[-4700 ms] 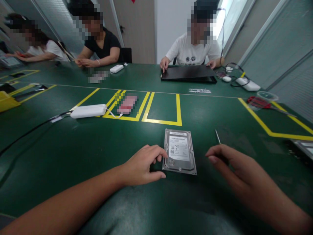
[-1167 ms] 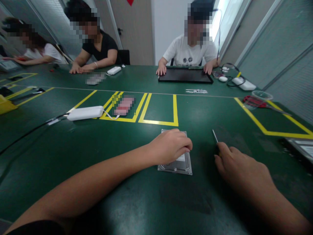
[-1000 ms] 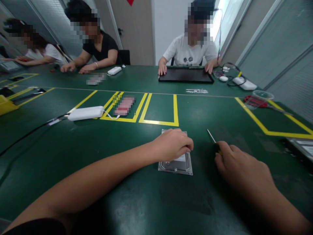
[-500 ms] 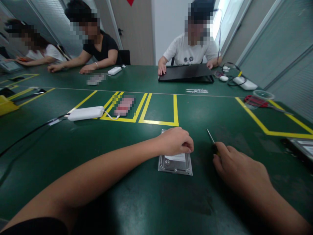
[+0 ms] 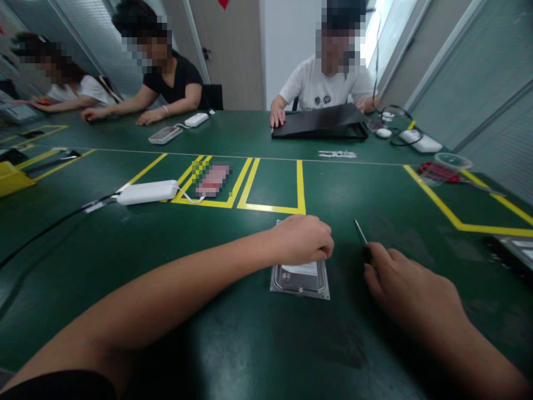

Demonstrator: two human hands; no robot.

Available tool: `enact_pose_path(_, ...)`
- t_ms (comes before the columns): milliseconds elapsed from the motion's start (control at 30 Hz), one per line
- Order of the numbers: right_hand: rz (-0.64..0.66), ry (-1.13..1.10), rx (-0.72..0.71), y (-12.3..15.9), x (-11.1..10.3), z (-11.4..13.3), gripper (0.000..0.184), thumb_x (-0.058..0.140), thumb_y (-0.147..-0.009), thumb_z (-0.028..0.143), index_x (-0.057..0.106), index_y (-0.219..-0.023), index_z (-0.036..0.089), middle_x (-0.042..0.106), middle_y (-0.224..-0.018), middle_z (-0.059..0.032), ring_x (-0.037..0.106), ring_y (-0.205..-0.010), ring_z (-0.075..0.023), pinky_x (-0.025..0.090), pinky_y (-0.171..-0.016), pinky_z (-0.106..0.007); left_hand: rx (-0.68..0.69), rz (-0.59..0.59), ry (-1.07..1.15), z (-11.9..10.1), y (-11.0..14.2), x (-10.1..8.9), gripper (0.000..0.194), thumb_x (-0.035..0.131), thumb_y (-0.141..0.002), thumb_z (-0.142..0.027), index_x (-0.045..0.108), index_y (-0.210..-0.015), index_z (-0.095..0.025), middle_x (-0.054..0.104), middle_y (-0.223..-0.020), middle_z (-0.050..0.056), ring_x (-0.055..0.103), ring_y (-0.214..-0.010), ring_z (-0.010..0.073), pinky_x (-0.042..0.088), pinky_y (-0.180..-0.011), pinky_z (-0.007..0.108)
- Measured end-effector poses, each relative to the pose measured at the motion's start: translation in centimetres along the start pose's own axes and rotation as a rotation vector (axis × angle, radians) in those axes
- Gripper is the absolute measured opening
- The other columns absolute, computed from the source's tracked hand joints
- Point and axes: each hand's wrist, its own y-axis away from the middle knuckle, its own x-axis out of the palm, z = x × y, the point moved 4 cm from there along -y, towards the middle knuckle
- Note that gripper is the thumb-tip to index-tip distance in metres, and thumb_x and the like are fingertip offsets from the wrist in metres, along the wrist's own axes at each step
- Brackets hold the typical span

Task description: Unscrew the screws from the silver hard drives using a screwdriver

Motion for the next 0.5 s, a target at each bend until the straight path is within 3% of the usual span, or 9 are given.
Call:
enact_pose_path(333,0.005,0.003,-0.001,-0.1,0.1,0.0,0.027,0.042,-0.097,0.034,0.053,-0.118,0.021,0.065,-0.093,-0.0053,0.069,-0.076,-0.0225,0.025,-0.044,-0.025,0.039,0.06,-0.207,-1.6,-0.4,-0.9,0.019,0.061,-0.091,-0.021,0.076,-0.081,-0.025,0.071,-0.094,0.001,0.059,-0.087,0.0195,0.036,-0.066,0.035)
enact_pose_path(500,0.035,0.0,0.001,-0.1,-0.1,0.1,0.027,0.042,-0.098,0.034,0.053,-0.118,0.02,0.065,-0.091,-0.0053,0.069,-0.076,-0.0225,0.025,-0.044,-0.025,0.059,0.08,-0.173,-0.9,-0.4,-1.0,0.018,0.059,-0.093,-0.023,0.076,-0.087,-0.025,0.07,-0.097,0.0,0.059,-0.089,0.0195,0.038,-0.069,0.034)
